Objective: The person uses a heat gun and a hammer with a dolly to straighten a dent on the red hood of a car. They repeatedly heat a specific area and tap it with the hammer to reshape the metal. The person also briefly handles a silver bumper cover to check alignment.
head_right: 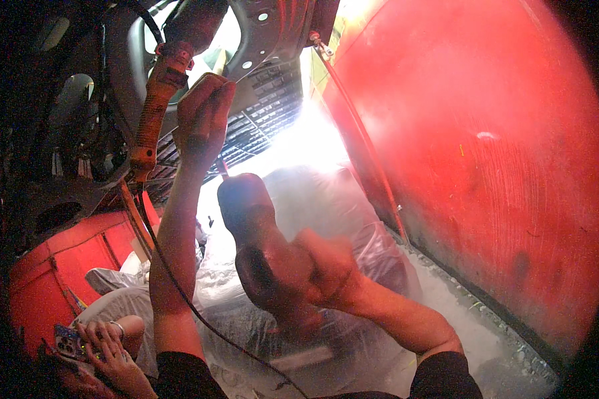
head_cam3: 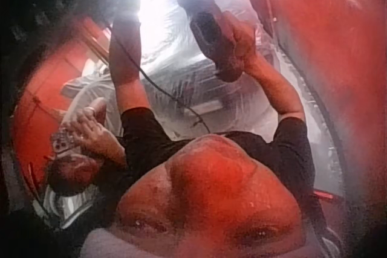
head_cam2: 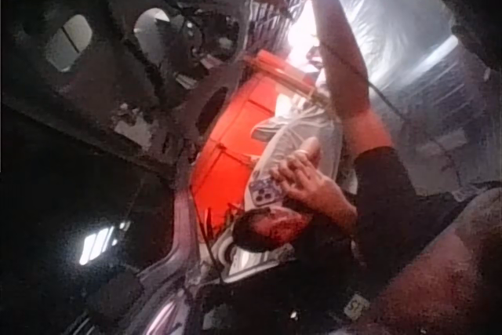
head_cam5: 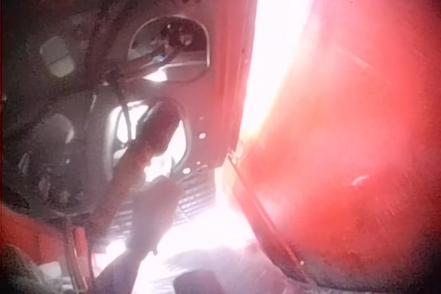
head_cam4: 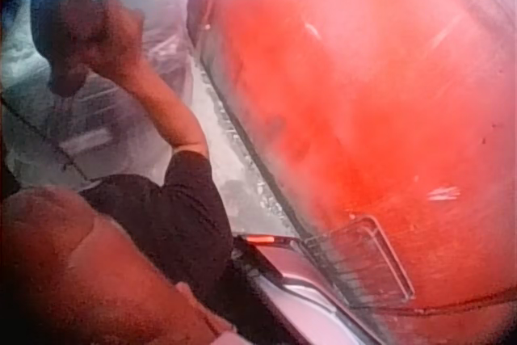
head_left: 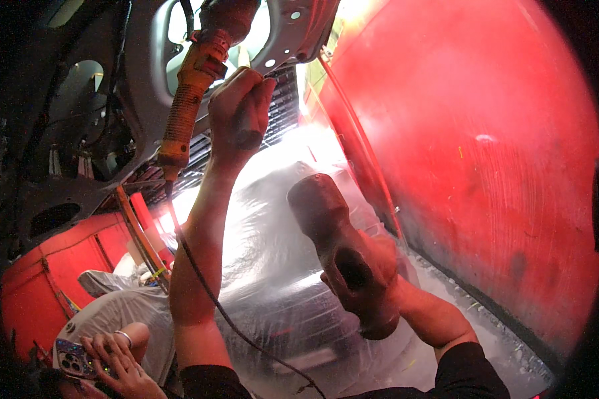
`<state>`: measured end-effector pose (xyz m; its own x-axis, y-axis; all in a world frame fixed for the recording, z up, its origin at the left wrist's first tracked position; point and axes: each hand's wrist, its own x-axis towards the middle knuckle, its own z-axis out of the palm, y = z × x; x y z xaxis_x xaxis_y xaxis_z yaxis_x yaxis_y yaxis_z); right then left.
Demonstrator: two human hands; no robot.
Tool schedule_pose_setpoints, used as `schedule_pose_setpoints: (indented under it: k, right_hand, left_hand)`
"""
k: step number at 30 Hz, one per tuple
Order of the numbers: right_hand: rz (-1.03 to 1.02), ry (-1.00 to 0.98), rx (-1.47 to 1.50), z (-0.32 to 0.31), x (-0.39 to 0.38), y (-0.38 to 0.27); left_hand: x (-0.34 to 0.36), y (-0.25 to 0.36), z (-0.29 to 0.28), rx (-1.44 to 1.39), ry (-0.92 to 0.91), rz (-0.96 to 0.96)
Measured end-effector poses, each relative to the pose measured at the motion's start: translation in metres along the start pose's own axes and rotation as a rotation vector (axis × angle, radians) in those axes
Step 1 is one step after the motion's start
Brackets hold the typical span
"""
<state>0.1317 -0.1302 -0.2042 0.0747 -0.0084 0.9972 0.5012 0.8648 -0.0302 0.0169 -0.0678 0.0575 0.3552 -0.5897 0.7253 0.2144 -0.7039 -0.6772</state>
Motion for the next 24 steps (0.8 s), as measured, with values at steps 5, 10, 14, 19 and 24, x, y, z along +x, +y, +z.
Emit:
schedule_pose_setpoints:
  k: [5,10,14,19,24]
  right_hand:
    - [-0.226,-0.034,-0.073,-0.010,0.012,-0.007]
    - [-0.231,-0.012,-0.148,-0.003,0.046,-0.004]
    - [-0.132,0.056,-0.075,0.006,0.068,-0.008]
    - [-0.058,0.033,-0.248,-0.005,0.019,-0.004]
    - [-0.042,0.007,-0.284,-0.006,0.008,0.002]
  left_hand:
    - [0.001,0.002,0.000,-0.056,0.013,-0.044]
    - [-0.001,-0.002,0.004,-0.087,0.004,-0.144]
    - [-0.010,-0.007,0.004,-0.065,0.114,0.050]
    - [-0.010,0.011,-0.006,0.009,0.008,-0.025]
    - [-0.013,0.013,0.002,0.015,0.033,0.015]
